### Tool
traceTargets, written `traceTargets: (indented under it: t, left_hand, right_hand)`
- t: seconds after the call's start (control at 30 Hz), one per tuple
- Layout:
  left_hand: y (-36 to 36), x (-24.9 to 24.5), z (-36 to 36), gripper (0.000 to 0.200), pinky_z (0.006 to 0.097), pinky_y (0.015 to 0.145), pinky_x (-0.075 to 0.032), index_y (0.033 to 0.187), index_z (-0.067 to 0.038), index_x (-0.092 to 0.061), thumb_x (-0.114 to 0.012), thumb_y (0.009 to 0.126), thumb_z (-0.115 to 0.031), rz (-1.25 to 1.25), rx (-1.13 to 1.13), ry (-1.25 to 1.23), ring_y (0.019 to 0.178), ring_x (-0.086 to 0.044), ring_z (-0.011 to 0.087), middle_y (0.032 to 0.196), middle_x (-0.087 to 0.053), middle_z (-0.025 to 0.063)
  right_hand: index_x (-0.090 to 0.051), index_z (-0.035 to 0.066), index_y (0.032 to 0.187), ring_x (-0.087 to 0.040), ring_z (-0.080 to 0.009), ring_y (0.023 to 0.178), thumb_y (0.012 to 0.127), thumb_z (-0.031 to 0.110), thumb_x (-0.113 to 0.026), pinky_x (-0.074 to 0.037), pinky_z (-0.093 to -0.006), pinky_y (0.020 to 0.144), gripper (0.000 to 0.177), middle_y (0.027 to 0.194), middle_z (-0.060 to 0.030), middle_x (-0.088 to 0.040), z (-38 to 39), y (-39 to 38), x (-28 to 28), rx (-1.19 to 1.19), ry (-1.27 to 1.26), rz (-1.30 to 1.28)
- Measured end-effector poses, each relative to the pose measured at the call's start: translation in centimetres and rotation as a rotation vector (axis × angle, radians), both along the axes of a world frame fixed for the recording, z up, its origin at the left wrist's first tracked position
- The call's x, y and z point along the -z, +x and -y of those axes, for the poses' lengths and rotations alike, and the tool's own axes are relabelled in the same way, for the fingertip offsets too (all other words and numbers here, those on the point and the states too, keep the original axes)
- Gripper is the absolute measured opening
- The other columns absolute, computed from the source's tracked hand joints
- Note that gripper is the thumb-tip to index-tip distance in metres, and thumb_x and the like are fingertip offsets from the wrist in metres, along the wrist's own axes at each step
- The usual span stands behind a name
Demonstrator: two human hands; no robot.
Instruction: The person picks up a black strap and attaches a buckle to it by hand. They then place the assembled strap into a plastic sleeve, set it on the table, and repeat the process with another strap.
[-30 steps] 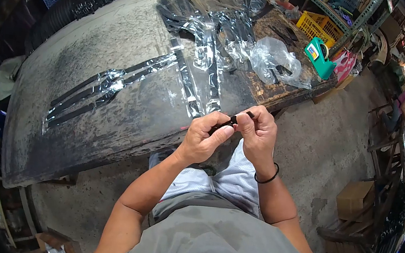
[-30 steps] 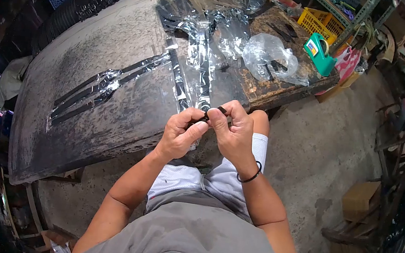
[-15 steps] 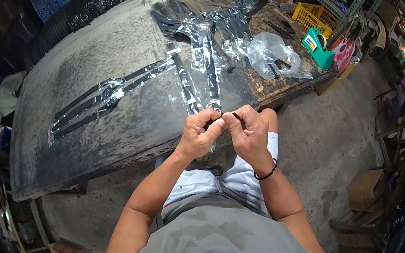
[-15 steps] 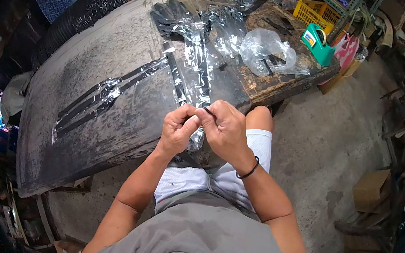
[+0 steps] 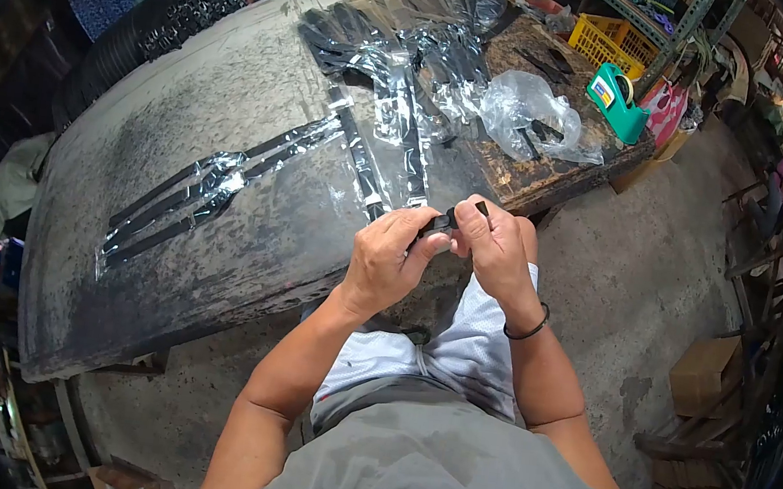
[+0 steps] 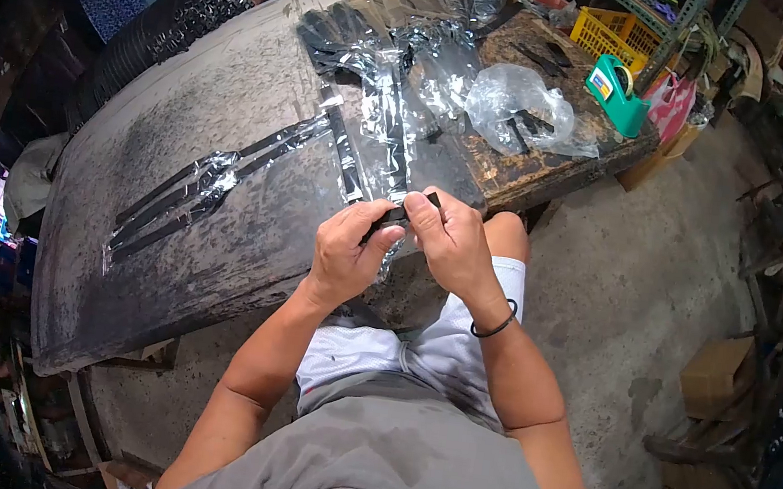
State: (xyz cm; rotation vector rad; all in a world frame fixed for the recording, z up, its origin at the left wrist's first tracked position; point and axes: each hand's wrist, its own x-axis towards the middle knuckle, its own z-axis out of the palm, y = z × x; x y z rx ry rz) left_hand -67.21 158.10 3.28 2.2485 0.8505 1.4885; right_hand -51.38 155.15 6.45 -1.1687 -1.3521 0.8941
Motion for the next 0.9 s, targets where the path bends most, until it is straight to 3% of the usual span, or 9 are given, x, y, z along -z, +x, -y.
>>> traceTargets:
  t: [0.1, 0.17, 0.27, 0.47, 0.7, 0.77, 0.8, 0.87, 0.9]
  left_hand:
    - [-0.2, 0.2, 0.0, 0.021, 0.0333, 0.061, -0.050, 0.096, 0.001, -0.062, -0.068, 0.083, -0.015, -0.015, 0.045, -0.085, 0.069, -0.064, 0.0242, 0.083, -0.066, 0.0119]
    - [-0.6, 0.2, 0.1, 0.022, 0.0271, 0.056, -0.047, 0.100, 0.001, -0.062, -0.060, 0.091, -0.019, 0.103, 0.276, -0.762, 0.063, -0.059, 0.0125, 0.081, -0.066, 0.0056]
    - [-0.7, 0.1, -0.5, 0.027, 0.0221, 0.055, -0.044, 0.104, 0.000, -0.062, -0.051, 0.097, -0.023, 0.220, 0.444, -0.932, 0.063, -0.052, 0.0052, 0.082, -0.065, 0.0019]
    - [-0.9, -0.4, 0.0, 0.031, 0.0194, 0.059, -0.043, 0.114, -0.001, -0.058, -0.046, 0.099, -0.026, 0.238, 0.597, -1.014, 0.067, -0.050, 0.0054, 0.086, -0.062, 0.0018]
    - [-0.4, 0.3, -0.1, 0.030, 0.0205, 0.062, -0.044, 0.116, -0.001, -0.057, -0.047, 0.098, -0.023, 0.278, 0.500, -0.987, 0.068, -0.050, 0.0060, 0.088, -0.061, 0.0015]
    - [0.1, 0.1, 0.3, 0.024, 0.0239, 0.063, -0.046, 0.112, 0.001, -0.059, -0.052, 0.096, -0.016, 0.284, 0.387, -0.820, 0.070, -0.053, 0.0086, 0.085, -0.061, 0.0035]
    - [0.2, 0.4, 0.1, 0.024, 0.0239, 0.063, -0.046, 0.112, 0.001, -0.059, -0.052, 0.096, -0.016, 0.284, 0.387, -0.819, 0.070, -0.053, 0.0086, 0.085, -0.061, 0.0035]
    - [0.5, 0.8, -0.2, 0.020, 0.0277, 0.064, -0.047, 0.107, 0.002, -0.060, -0.057, 0.092, -0.010, 0.175, 0.229, -0.565, 0.071, -0.056, 0.0134, 0.082, -0.061, 0.0078]
    - [0.5, 0.9, -0.1, 0.020, 0.0277, 0.064, -0.047, 0.107, 0.002, -0.060, -0.057, 0.092, -0.010, 0.175, 0.229, -0.565, 0.071, -0.056, 0.0134, 0.082, -0.061, 0.0078]
  right_hand:
    - [-0.059, 0.001, 0.076, -0.049, -0.0063, 0.053, 0.096, 0.038, -0.050, -0.039, -0.0260, 0.048, 0.043, 0.057, -0.0025, -0.055, -0.1, 0.3, -0.5, -0.011, -0.037, 0.079]
    - [-0.061, 0.000, 0.073, -0.052, -0.0082, 0.054, 0.094, 0.042, -0.051, -0.041, -0.0282, 0.048, 0.047, 0.057, -0.0062, -0.058, -0.8, 0.8, -1.1, -0.027, -0.093, 0.279]
    - [-0.061, 0.000, 0.072, -0.054, -0.0085, 0.053, 0.093, 0.042, -0.055, -0.042, -0.0282, 0.049, 0.047, 0.057, -0.0082, -0.060, -1.9, 1.1, -1.7, -0.066, -0.081, 0.311]
    - [-0.058, 0.001, 0.073, -0.056, -0.0095, 0.055, 0.092, 0.039, -0.058, -0.044, -0.0272, 0.050, 0.043, 0.058, -0.0066, -0.059, -2.6, 0.9, -1.3, -0.114, -0.144, 0.170]
    - [-0.056, 0.001, 0.085, -0.059, -0.0120, 0.060, 0.094, 0.035, -0.054, -0.045, -0.0292, 0.055, 0.035, 0.064, -0.0070, -0.060, -2.7, 0.8, -0.9, -0.114, -0.071, 0.112]
    - [-0.054, 0.001, 0.088, -0.061, -0.0220, 0.061, 0.094, 0.030, -0.052, -0.046, -0.0346, 0.057, 0.030, 0.065, -0.0121, -0.060, -2.0, 0.4, -1.7, -0.037, -0.031, 0.219]
    - [-0.054, 0.001, 0.088, -0.061, -0.0220, 0.061, 0.094, 0.030, -0.052, -0.046, -0.0346, 0.057, 0.030, 0.065, -0.0121, -0.060, -1.8, 0.0, -1.4, -0.037, -0.031, 0.219]
    - [-0.052, 0.001, 0.090, -0.061, -0.0335, 0.062, 0.095, 0.026, -0.049, -0.045, -0.0404, 0.058, 0.026, 0.066, -0.0176, -0.058, -1.2, -0.9, -0.6, 0.128, 0.182, 0.359]
    - [-0.051, 0.002, 0.092, -0.059, -0.0397, 0.064, 0.096, 0.023, -0.046, -0.044, -0.0442, 0.057, 0.023, 0.066, -0.0195, -0.058, -0.9, -1.1, -0.5, 0.138, 0.217, 0.364]
